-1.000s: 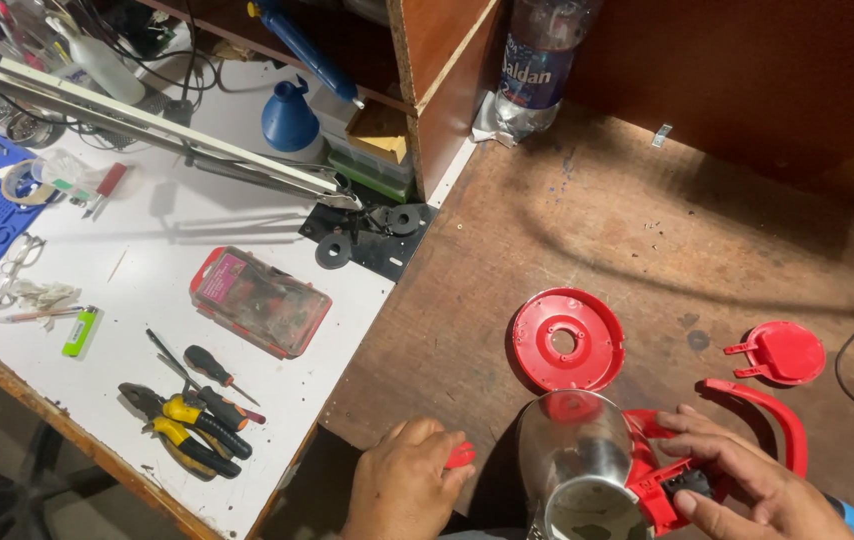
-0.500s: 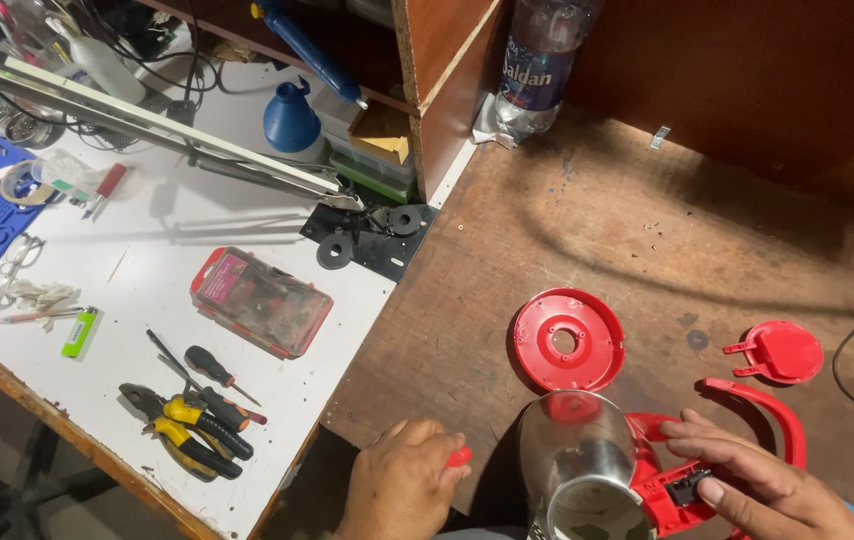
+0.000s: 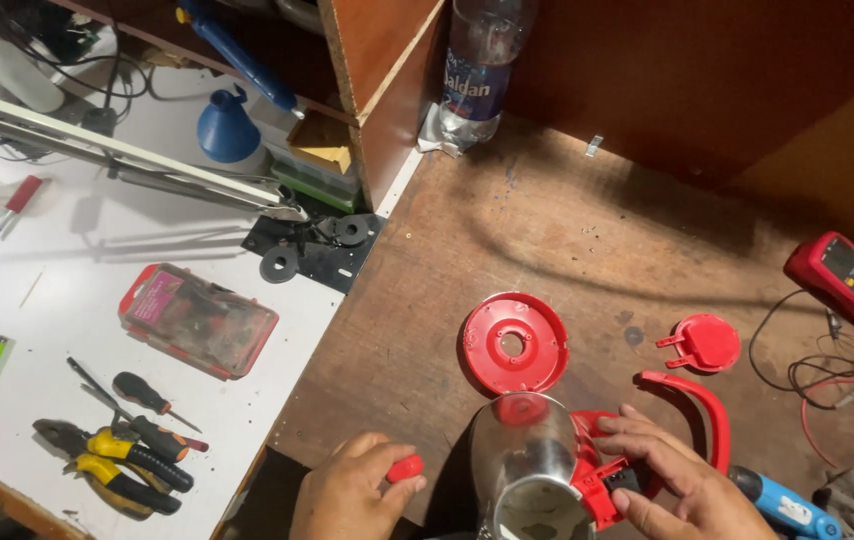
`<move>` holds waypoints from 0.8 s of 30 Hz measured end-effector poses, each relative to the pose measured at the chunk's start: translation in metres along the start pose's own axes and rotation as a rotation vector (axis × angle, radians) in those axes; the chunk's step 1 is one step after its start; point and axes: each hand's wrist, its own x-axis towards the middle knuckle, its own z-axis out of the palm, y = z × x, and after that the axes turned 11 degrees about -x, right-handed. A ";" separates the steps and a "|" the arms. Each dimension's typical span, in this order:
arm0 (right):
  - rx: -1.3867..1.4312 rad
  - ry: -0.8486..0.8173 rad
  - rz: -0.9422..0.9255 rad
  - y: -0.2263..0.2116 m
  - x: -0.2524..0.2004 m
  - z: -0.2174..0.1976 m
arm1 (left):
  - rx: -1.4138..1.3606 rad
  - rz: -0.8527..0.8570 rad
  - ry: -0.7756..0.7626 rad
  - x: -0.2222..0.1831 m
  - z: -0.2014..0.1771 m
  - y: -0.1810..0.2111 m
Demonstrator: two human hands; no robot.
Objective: Disassembling a red electric kettle on a workbench to inspect internal components using an electric screwdriver and pliers.
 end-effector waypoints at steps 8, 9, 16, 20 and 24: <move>0.069 -0.145 0.136 0.024 -0.007 -0.001 | -0.429 -0.308 -0.274 0.002 -0.001 0.008; 0.029 -0.075 0.066 0.025 -0.007 0.004 | -0.640 -0.377 -0.321 0.000 0.000 0.012; 0.016 0.052 0.013 -0.026 0.021 0.032 | -1.093 -0.337 -0.350 0.010 0.009 0.001; 0.138 0.153 0.288 -0.076 0.058 0.015 | -1.127 -0.316 -0.130 0.020 -0.015 0.037; 0.175 0.068 0.439 -0.113 0.079 -0.009 | -1.113 -0.421 0.035 0.019 -0.033 0.078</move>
